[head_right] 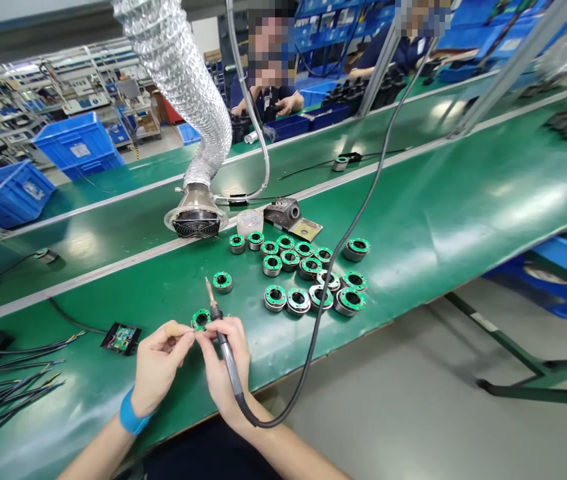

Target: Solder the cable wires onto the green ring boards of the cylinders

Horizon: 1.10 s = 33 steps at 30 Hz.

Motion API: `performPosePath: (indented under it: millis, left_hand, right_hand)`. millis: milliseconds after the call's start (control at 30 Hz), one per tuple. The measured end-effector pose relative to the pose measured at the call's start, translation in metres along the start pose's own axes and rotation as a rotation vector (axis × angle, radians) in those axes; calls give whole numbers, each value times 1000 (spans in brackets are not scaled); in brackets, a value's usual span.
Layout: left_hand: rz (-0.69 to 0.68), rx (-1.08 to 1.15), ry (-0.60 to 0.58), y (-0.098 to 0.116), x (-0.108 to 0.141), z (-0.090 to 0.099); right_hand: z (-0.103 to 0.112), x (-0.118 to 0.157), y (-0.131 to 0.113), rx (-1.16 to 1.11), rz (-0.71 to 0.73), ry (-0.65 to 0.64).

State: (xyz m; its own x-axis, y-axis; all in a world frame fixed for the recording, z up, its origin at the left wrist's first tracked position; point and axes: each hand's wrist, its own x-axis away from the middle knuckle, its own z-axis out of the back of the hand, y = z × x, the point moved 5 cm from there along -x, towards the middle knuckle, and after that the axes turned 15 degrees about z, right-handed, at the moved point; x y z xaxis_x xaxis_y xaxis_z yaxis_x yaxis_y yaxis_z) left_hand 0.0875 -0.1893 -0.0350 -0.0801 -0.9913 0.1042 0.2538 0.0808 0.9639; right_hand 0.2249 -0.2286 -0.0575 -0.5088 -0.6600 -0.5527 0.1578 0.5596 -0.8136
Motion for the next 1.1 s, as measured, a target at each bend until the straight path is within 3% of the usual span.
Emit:
performPosePath:
  millis: [133,233,367,467,667,900,1100]
  left_hand:
    - [-24,-61,26,-3,-2,2]
    - [-56,-171,61,-1,-10,6]
    - [-97,-244,16,5,-21,5]
    - [-128,-303,-1,8,-22,-1]
    - [-152,-401,-21,6,-17,-8]
    - [-156,-379,-10,0,-19,-6]
    - [-133,-375,-15,-2,-17,-9]
  right_hand:
    - [4,0,2,59,63,-80]
    - [7,-8,8,144,121,-219]
    - [1,-18,25,155,81,-430]
    - [-4,-20,34,130,60,-477]
    - [8,-18,20,123,93,-447]
    - [60,-5,9,270,88,-64]
    - [59,0,12,277,84,-99]
